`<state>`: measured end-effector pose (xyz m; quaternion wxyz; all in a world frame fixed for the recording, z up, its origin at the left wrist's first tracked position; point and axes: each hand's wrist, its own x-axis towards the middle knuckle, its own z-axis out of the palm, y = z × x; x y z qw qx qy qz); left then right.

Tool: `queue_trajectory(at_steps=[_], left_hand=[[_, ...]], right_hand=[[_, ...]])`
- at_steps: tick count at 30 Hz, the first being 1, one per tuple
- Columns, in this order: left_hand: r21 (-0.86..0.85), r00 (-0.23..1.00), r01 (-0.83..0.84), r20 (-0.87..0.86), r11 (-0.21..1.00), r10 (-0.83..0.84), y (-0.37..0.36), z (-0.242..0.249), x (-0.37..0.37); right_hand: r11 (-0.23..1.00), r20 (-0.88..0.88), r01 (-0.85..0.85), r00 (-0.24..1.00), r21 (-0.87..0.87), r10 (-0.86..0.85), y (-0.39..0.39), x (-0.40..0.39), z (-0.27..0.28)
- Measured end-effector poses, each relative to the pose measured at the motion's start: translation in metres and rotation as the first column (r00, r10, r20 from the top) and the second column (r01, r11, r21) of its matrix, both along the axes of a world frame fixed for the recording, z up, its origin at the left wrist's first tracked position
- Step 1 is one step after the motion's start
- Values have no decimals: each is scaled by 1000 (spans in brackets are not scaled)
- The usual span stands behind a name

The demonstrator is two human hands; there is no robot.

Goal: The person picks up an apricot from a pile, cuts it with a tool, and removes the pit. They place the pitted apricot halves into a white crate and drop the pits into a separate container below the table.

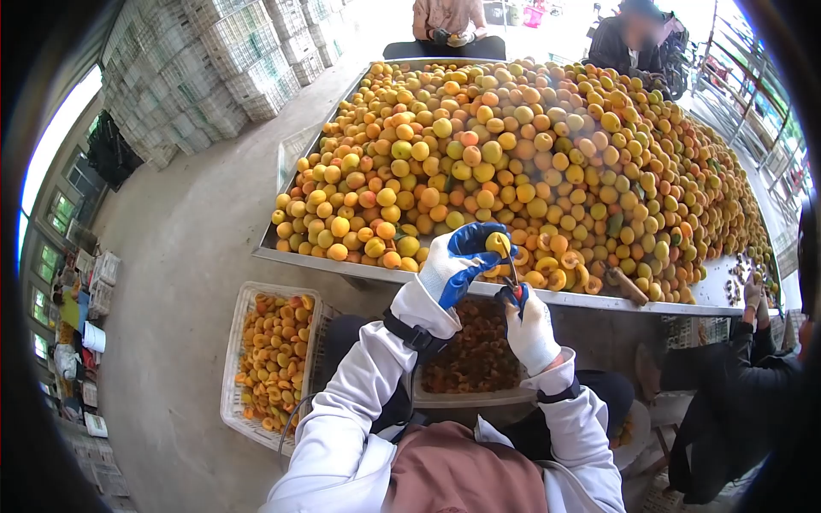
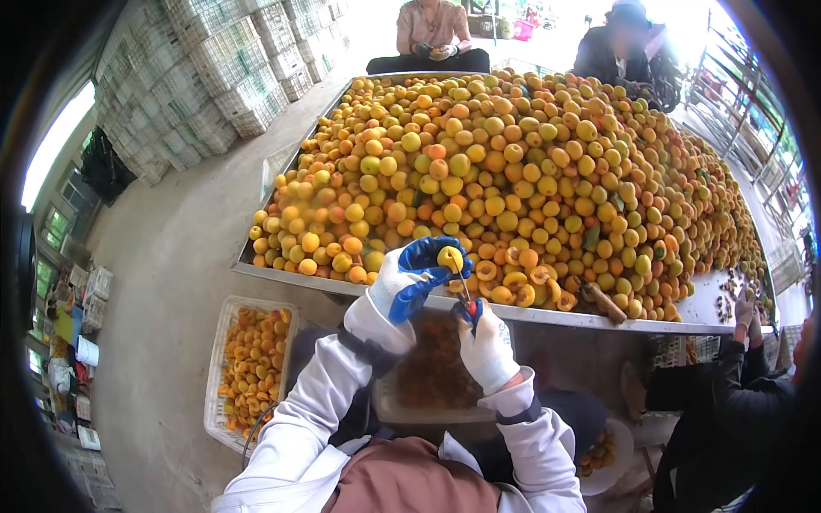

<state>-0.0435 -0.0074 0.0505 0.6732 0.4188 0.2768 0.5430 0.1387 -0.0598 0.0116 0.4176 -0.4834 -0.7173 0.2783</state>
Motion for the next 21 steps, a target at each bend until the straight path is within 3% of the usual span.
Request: queue_trajectory(at_steps=[5, 7, 10, 15, 17, 18, 19, 20, 21], left_hand=[[14, 990, -33, -135, 999, 35, -3, -12, 8], [-71, 993, 44, 110, 996, -36, -6, -16, 13], [-181, 967, 111, 246, 977, -64, -5, -25, 23], [-234, 973, 13, 228, 972, 42, 1, -30, 34], [-189, 992, -113, 32, 975, 121, 3, -30, 34], [-175, 989, -141, 18, 974, 147, 2, -26, 33], [-175, 989, -142, 21, 974, 148, 2, -22, 31], [-184, 993, -118, 4, 976, 120, 1, -19, 27], [-195, 996, -93, -14, 976, 92, 0, -18, 25]], right_hand=[[1000, -2, 11, 1000, -8, -11, 8, -4, -11], [1000, -24, 20, 999, -19, -20, 9, -10, -13], [994, -95, 99, 991, 56, -93, 10, -21, -21], [992, -90, 126, 988, -7, -126, 10, -24, -19], [997, -123, 67, 990, -46, -72, 10, -26, -22], [996, -172, 48, 985, 75, -34, 13, -28, -27], [996, -169, 46, 985, 76, -33, 16, -24, -31], [952, -389, -122, 921, -279, 4, 19, -17, -36], [763, -586, -346, 809, -546, -52, 20, -12, -38]])
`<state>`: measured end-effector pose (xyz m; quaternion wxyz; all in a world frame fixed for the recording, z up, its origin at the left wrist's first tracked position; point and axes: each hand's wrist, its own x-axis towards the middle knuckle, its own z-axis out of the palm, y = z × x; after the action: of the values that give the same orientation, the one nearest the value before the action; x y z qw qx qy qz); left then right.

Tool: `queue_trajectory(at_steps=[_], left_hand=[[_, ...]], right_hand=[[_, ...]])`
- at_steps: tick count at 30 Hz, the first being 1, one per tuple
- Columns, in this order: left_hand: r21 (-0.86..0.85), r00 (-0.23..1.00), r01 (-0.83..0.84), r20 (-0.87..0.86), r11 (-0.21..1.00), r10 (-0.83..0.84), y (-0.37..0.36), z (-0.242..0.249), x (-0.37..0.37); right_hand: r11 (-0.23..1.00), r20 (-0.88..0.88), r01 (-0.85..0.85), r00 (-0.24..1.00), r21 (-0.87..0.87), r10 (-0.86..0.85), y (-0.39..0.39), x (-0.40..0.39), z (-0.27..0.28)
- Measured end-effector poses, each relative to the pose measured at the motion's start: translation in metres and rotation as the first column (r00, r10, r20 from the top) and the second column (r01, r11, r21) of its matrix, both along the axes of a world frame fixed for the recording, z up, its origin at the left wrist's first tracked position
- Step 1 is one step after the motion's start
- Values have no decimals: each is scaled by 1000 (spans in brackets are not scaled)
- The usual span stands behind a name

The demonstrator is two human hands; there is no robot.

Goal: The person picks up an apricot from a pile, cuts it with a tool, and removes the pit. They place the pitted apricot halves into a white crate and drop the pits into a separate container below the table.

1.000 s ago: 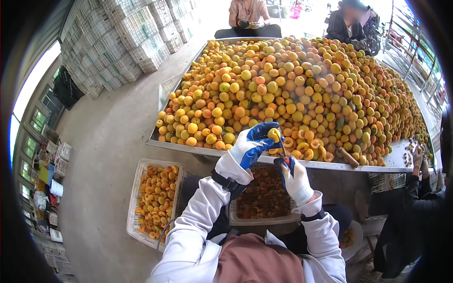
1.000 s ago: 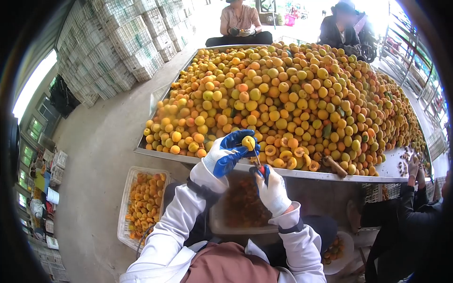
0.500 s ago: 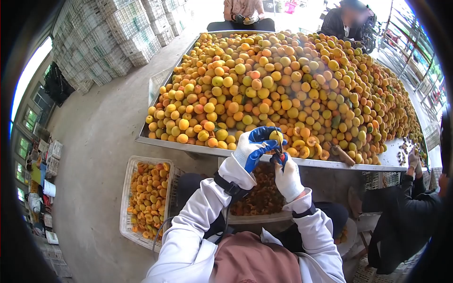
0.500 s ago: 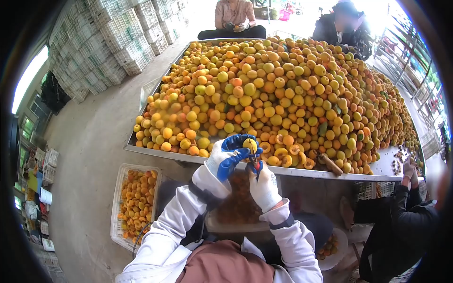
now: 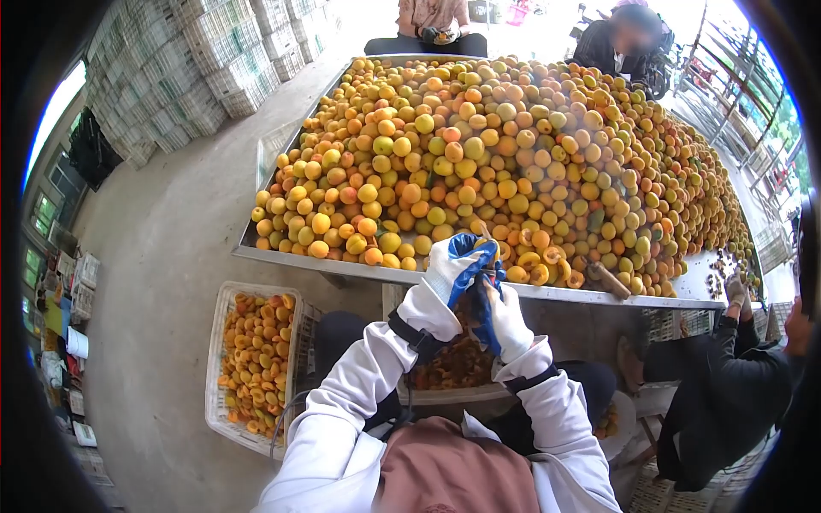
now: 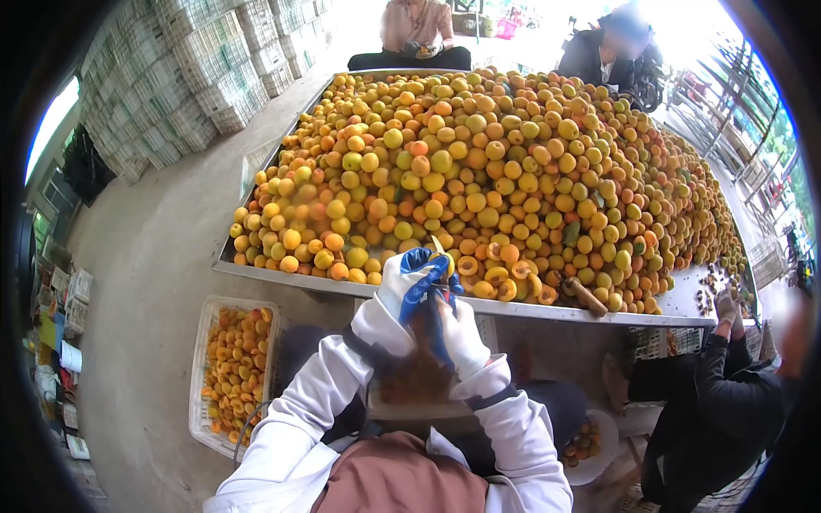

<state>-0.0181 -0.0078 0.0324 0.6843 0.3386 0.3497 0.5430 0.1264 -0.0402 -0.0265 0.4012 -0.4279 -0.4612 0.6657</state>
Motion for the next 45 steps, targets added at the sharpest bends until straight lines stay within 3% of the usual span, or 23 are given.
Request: queue_trajectory(at_steps=[1, 4, 6, 8, 10, 12, 14, 17, 20, 22, 24, 26, 32, 34, 35, 36, 38, 39, 40, 42, 43, 44, 45], left_hand=[[21, 998, 6, 63, 1000, -7, 1, -5, 0], [57, 989, 59, 132, 997, -66, 2, -9, 0], [87, 984, 62, 159, 994, -75, 4, -12, 3], [161, 983, 82, 149, 984, -106, 1, -2, 4], [256, 997, -37, -63, 966, 55, 6, -9, 1], [210, 989, -105, 120, 972, 80, 7, -13, -1], [268, 995, -100, 33, 958, 95, 5, -16, -3], [508, 806, 40, -525, 860, 273, -6, -12, 5], [735, 664, 127, -562, 666, 494, -5, -31, 17], [688, 703, 98, -559, 719, 439, -8, -32, 20], [636, 738, 72, -552, 768, 388, -8, -34, 22], [431, 925, 0, -343, 903, 164, -5, -38, 24], [356, 976, -30, -190, 934, 103, 8, -46, 16], [825, 806, -40, -307, 564, 506, 12, -48, 15], [809, 799, -5, -350, 588, 488, 11, -48, 13], [810, 799, -5, -349, 586, 489, 12, -50, 9], [293, 937, 39, -343, 955, 67, 15, -54, 3], [32, 991, 128, 37, 991, -129, 19, -42, 2], [-82, 988, 108, -97, 991, -116, 27, -44, 6], [427, 707, 69, -658, 902, 258, 39, -77, 12], [283, 642, 86, -749, 955, 164, 30, -54, 15], [329, 716, 31, -666, 944, 209, 31, -61, 16], [364, 860, -21, -468, 931, 202, 40, -82, 18]], right_hand=[[976, -191, -22, 981, -218, -20, -5, -7, 25], [898, -285, -44, 954, -437, -92, -9, -7, 44], [915, -259, -26, 962, -402, -87, -4, -3, 26], [964, 8, 92, 995, 251, -97, 0, 0, 2], [958, -107, 199, 978, 208, -180, -2, 5, 21], [928, -322, 365, 890, 76, -323, -5, 9, 43], [908, -231, 373, 916, 190, -328, 4, 20, 51], [911, -95, 387, 921, 142, -377, 10, 22, 56], [908, -14, 349, 935, 231, -356, 15, 24, 49], [966, -59, 259, 964, -15, -259, 13, 26, 58], [967, -78, 248, 965, -52, -252, 15, 30, 54], [971, -149, 189, 966, -147, -210, 15, 31, 52], [952, -372, 168, 892, -257, -258, 15, 28, 44], [966, -505, 120, 833, -230, -224, 12, 26, 46], [966, -505, 120, 834, -227, -222, 12, 27, 45], [973, -520, 125, 827, -196, -211, 13, 26, 42], [979, -536, 132, 821, -159, -197, 12, 26, 41], [961, -479, 258, 834, -103, -275, 12, 24, 42], [925, -424, 378, 833, -36, -357, 12, 24, 44], [847, -172, 513, 854, 135, -490, 10, 24, 55], [726, -85, 537, 824, 429, -560, 16, 24, 44], [547, -24, 479, 767, 686, -641, 22, 23, 32], [613, 14, 481, 779, 626, -626, 12, 20, 44]])
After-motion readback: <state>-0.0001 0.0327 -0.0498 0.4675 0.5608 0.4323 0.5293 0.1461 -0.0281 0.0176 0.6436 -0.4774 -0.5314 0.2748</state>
